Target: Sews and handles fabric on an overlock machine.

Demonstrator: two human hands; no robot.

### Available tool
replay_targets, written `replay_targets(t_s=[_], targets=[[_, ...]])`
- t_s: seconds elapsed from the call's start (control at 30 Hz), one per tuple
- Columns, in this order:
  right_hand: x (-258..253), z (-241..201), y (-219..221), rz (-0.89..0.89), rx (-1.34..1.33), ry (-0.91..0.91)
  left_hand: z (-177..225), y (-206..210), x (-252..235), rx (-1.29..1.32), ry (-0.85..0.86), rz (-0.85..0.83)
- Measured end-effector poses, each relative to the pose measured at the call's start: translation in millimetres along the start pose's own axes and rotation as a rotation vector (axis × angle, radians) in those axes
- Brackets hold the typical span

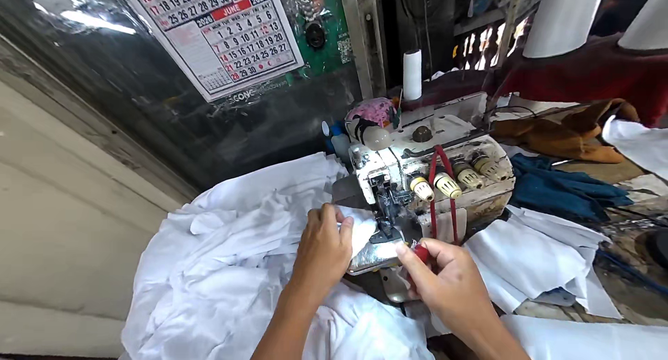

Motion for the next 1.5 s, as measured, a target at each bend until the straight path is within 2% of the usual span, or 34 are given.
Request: replay_targets(t_s=[0.07, 0.13, 0.2, 0.23, 0.27, 0.33, 0.37, 0.43, 0.5, 0.63, 0.83, 0.93, 1.07, 1.13, 1.2, 1.27, 1.37, 1.43, 1.5], targets=[[12, -8, 6, -0.131, -0.085, -0.02, -7, -11, 10, -0.054, -0.027, 0.039], [23, -16, 17, -0.303, -0.2, -0.019, -8, -26, 35, -0.064, 0.021, 0.135], [28, -23, 20, -0.412, -0.279, -0.042, 7, -26, 75, 0.0, 0.12, 0.203], [27, -23, 17, -0.432, -0.29, -0.044, 22, -18, 95, 0.065, 0.168, 0.187], [23, -19, 9, -0.399, -0.268, -0.034, 36, -6, 109, 0.151, 0.202, 0.14], [8, -7, -17, -0.13, -0.136, -0.008, 53, 16, 117, 0.305, 0.209, 0.007], [4, -2, -28, 0.019, -0.055, -0.001, 53, 21, 115, 0.369, 0.192, -0.09], [8, -6, -35, 0.133, 0.05, -0.032, 44, 18, 115, 0.462, 0.182, -0.211], [21, -15, -30, 0.102, -0.025, -0.068, 34, 10, 122, 0.611, 0.177, -0.19], [44, -20, -27, -0.072, -0.139, -0.064, 21, 0, 135, 0.814, 0.08, -0.018], [60, -32, -37, -0.277, 0.029, -0.108, 5, 1, 147, 0.865, -0.015, -0.147], [62, -38, -38, -0.291, 0.112, -0.117, 1, -1, 150, 0.88, -0.035, -0.136], [60, -55, -43, -0.251, 0.299, -0.189, 2, -13, 151, 0.92, -0.031, -0.225], [62, -59, -43, -0.201, 0.336, -0.222, 14, -19, 156, 0.899, 0.0, -0.197], [62, -47, -38, -0.156, 0.391, -0.216, 22, -4, 156, 0.787, -0.009, -0.145], [69, -33, -38, -0.129, 0.333, -0.114, 26, 13, 159, 0.727, -0.028, -0.123], [90, -28, -41, -0.159, 0.057, 0.071, 35, 25, 168, 0.7, -0.008, -0.154], [105, -28, -39, -0.241, -0.072, 0.107, 39, 35, 171, 0.652, 0.003, -0.219], [112, -26, -43, -0.243, -0.078, 0.1, 43, 38, 172, 0.616, 0.021, -0.271]])
Point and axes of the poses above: each hand's wrist, its own x-axis away from the middle knuckle, its own y-axis out of the palm, z = x × y, the point moved 8 cm from there along -x, towards the middle knuckle, and after that the axes turned 12 degrees about -y, right-handed, at the moved point
